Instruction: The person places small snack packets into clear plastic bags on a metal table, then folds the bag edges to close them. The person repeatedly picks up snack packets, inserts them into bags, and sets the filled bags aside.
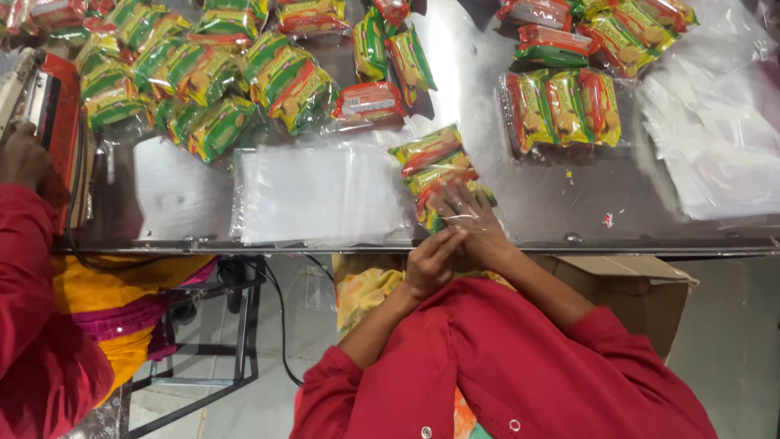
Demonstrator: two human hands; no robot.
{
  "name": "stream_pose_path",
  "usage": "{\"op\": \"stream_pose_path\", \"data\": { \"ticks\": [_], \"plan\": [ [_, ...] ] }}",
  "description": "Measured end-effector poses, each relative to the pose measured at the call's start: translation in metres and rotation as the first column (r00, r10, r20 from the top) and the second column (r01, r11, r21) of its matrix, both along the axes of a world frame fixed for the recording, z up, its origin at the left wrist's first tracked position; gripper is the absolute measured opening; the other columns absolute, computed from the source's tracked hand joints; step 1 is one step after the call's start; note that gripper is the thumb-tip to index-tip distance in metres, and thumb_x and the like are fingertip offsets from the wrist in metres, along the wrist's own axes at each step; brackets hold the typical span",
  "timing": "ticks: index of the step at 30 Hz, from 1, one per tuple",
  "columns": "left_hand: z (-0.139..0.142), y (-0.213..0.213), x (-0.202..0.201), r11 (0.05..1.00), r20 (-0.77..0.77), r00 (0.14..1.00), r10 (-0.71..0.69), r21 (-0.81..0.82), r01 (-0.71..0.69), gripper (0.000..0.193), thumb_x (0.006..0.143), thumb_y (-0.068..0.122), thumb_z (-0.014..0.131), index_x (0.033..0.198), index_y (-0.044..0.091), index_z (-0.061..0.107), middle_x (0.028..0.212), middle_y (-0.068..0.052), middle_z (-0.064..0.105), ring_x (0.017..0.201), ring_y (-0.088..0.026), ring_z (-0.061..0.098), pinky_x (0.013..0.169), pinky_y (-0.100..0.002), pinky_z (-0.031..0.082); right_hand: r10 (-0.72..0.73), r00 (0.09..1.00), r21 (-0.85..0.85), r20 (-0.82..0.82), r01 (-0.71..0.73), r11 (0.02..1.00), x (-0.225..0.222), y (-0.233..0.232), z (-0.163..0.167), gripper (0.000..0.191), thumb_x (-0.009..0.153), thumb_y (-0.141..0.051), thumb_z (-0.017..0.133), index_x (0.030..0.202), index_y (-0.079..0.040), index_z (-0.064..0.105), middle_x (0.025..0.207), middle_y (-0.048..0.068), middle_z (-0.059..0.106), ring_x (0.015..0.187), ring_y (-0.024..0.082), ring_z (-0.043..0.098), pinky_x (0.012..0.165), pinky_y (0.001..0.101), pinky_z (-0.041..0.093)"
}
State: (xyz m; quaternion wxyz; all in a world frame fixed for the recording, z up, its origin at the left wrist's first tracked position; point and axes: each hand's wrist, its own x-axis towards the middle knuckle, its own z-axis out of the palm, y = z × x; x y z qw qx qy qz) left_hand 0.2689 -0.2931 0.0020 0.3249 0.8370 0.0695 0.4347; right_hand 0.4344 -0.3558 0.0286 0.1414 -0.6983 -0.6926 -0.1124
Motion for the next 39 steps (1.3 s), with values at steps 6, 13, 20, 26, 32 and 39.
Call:
{"op": "stream_pose_path", "data": {
  "ticks": [6, 13, 20, 26, 32, 39],
  "plan": [
    [0.049, 0.010, -0.008, 0.934, 0.088, 0.992, 0.092, -0.354, -0.055, 0.024, 0.081, -0.011, 0.063, 0.096, 0.004, 0.074, 0.089, -0.009, 0.073, 0.074, -0.023, 0.071, 0.066, -0.030, 0.056, 0.177, 0.984, 0.306, -0.015, -0.164, 0.938, 0.014, -0.053, 0.053, 0.036, 0.094, -0.033, 0.071, 0.116, -0.006, 0.065, 0.111, 0.013, 0.069, 0.116, 0.035, 0.065, 0.105, 0.0506, 0.045],
    [0.170, 0.014, -0.007, 0.908, 0.100, 0.970, 0.221, 0.341, -0.242, 0.041, 0.076, 0.006, 0.067, 0.116, 0.008, 0.063, 0.110, -0.018, 0.064, 0.086, -0.036, 0.065, 0.075, -0.043, 0.055, 0.104, 0.993, 0.359, -0.049, -0.080, 0.930, 0.026, -0.030, 0.114, 0.016, 0.083, -0.006, 0.070, 0.100, -0.007, 0.070, 0.081, 0.006, 0.063, 0.076, 0.026, 0.064, 0.070, 0.0409, 0.052],
    [0.169, 0.048, 0.024, 0.990, -0.577, 0.816, 0.012, 0.124, 0.074, 0.029, 0.088, 0.011, 0.069, 0.117, 0.013, 0.068, 0.097, -0.010, 0.069, 0.080, -0.034, 0.069, 0.065, -0.043, 0.055, 0.608, 0.785, 0.366, -0.117, -0.535, 0.761, 0.054, -0.003, 0.117, 0.029, 0.084, -0.021, 0.077, 0.102, 0.002, 0.074, 0.079, 0.010, 0.063, 0.072, 0.028, 0.062, 0.066, 0.0404, 0.051],
    [0.126, 0.081, 0.025, 0.998, -0.440, 0.898, 0.006, 0.055, 0.020, 0.028, 0.084, 0.000, 0.062, 0.109, 0.009, 0.069, 0.098, -0.013, 0.071, 0.079, -0.036, 0.070, 0.066, -0.044, 0.056, -0.274, 0.807, 0.518, -0.523, 0.556, 0.650, 0.177, -0.022, 0.024, 0.030, 0.102, -0.028, 0.070, 0.117, -0.002, 0.071, 0.125, 0.021, 0.069, 0.123, 0.040, 0.062, 0.107, 0.0533, 0.048],
    [0.161, 0.114, -0.009, 0.977, -0.356, 0.910, 0.211, 0.038, -0.211, 0.021, 0.088, -0.001, 0.063, 0.106, 0.006, 0.071, 0.092, -0.015, 0.069, 0.077, -0.036, 0.069, 0.066, -0.042, 0.056, -0.778, -0.002, -0.324, -0.628, 0.910, 0.260, 0.313, -0.047, -0.043, 0.091, 0.102, -0.060, 0.070, 0.154, 0.001, 0.027, 0.139, 0.031, 0.051, 0.127, 0.044, 0.049, 0.103, 0.0518, 0.041],
    [0.175, 0.186, -0.107, 0.665, -0.084, 0.676, 0.732, 0.306, -0.682, 0.013, 0.089, 0.001, 0.070, 0.101, 0.006, 0.069, 0.089, -0.013, 0.066, 0.076, -0.035, 0.067, 0.063, -0.044, 0.051, -0.102, -0.203, -0.211, -0.974, 0.646, 0.734, 0.315, 0.005, -0.042, 0.028, 0.106, -0.032, 0.068, 0.110, -0.005, 0.069, 0.099, 0.003, 0.068, 0.084, 0.016, 0.067, 0.069, 0.0347, 0.058]
  ]
}}
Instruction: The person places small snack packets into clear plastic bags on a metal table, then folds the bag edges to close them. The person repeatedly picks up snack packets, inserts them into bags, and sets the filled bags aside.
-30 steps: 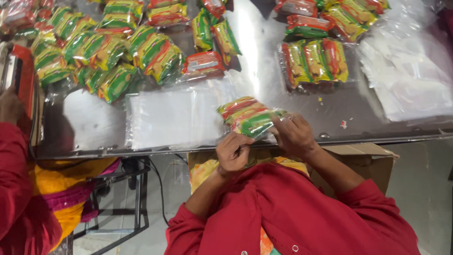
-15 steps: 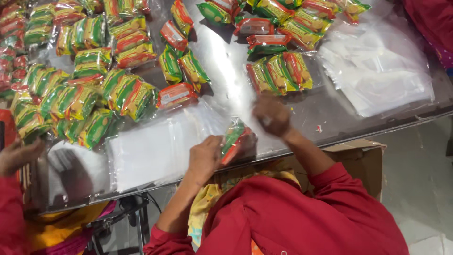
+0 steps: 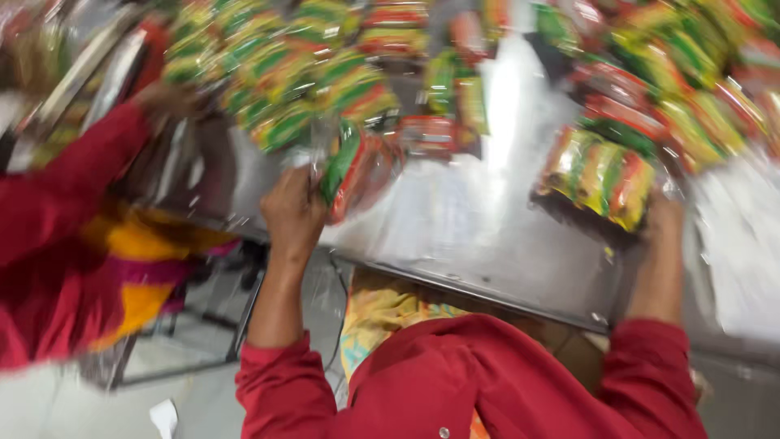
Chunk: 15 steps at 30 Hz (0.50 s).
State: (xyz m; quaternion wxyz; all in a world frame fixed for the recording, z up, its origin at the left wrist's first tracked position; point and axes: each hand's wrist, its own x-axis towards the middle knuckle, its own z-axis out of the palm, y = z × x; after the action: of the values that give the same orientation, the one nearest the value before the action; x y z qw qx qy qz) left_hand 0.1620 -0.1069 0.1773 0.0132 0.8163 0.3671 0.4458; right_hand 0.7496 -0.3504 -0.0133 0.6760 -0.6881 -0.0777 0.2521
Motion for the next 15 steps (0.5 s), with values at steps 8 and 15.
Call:
{"op": "stream_pose_path", "data": {
  "ticks": [8, 15],
  "plan": [
    [-0.112, 0.083, -0.094, 0.904, -0.317, 0.887, 0.335, 0.374, -0.208, 0.029, 0.087, 0.007, 0.061, 0.115, 0.011, 0.068, 0.088, -0.006, 0.064, 0.071, -0.028, 0.065, 0.062, -0.045, 0.052, 0.310, 0.882, 0.330, 0.355, -0.428, 0.841, -0.060, 0.121, 0.053, 0.006, 0.112, -0.012, 0.062, 0.111, -0.007, 0.065, 0.100, -0.001, 0.060, 0.085, 0.008, 0.055, 0.081, 0.0257, 0.048],
    [-0.204, 0.109, -0.111, 0.943, -0.493, 0.836, 0.240, -0.086, -0.321, 0.042, 0.089, 0.007, 0.056, 0.129, 0.012, 0.068, 0.092, -0.011, 0.068, 0.076, -0.032, 0.068, 0.063, -0.045, 0.055, 0.189, 0.410, 0.097, 0.892, -0.584, 0.806, -0.242, 0.325, 0.086, 0.023, 0.102, 0.003, 0.054, 0.124, 0.002, 0.062, 0.126, 0.006, 0.060, 0.118, 0.026, 0.059, 0.105, 0.0375, 0.047]
  ]
}}
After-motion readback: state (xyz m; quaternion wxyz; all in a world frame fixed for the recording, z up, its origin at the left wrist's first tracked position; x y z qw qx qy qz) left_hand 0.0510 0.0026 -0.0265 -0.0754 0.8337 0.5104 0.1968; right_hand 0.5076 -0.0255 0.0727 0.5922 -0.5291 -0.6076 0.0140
